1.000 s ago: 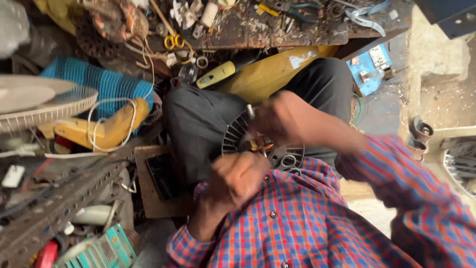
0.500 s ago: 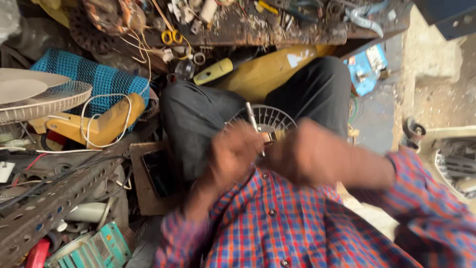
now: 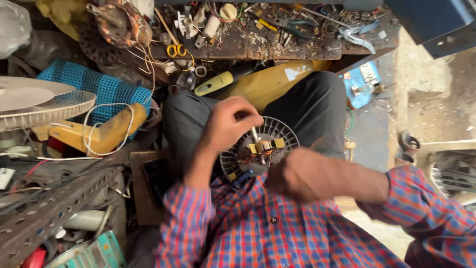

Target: The person sits and winds copper wire around a small fan motor rotor held in the lap. The hands rotate the rotor and wrap the wire by hand, repeatedly adjusting the coil as it builds up.

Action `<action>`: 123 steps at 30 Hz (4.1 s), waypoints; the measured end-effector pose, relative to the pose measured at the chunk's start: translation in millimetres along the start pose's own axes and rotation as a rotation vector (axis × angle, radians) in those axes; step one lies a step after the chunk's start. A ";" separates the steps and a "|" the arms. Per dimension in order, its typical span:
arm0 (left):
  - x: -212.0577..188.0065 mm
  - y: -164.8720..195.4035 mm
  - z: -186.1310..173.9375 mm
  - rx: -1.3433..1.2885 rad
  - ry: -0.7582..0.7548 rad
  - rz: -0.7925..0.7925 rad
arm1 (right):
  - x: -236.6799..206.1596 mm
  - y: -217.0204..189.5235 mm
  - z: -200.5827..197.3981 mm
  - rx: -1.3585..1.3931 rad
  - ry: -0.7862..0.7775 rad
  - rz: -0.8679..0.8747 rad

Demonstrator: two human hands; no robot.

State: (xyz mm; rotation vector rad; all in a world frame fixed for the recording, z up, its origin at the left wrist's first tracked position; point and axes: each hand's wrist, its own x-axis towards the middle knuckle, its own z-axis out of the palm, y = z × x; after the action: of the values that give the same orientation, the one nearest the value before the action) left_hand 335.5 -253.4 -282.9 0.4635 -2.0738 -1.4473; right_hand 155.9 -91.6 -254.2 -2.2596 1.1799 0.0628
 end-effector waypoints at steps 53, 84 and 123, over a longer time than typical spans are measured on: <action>8.7 7.1 -10.1 0.005 -0.282 -0.010 | 3.2 -3.4 -14.6 0.101 0.285 -0.067; -0.7 9.9 14.9 0.019 0.006 -0.002 | 17.6 64.5 -1.8 -0.031 0.785 0.260; 14.3 -9.7 -0.2 0.184 -0.350 0.023 | 3.6 36.5 1.7 -0.025 0.368 0.186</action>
State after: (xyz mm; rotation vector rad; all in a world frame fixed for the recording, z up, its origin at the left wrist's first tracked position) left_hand 324.1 -265.2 -288.4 0.2688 -2.4936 -1.4094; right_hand 130.5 -109.4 -274.0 -2.2371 1.5850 -0.2788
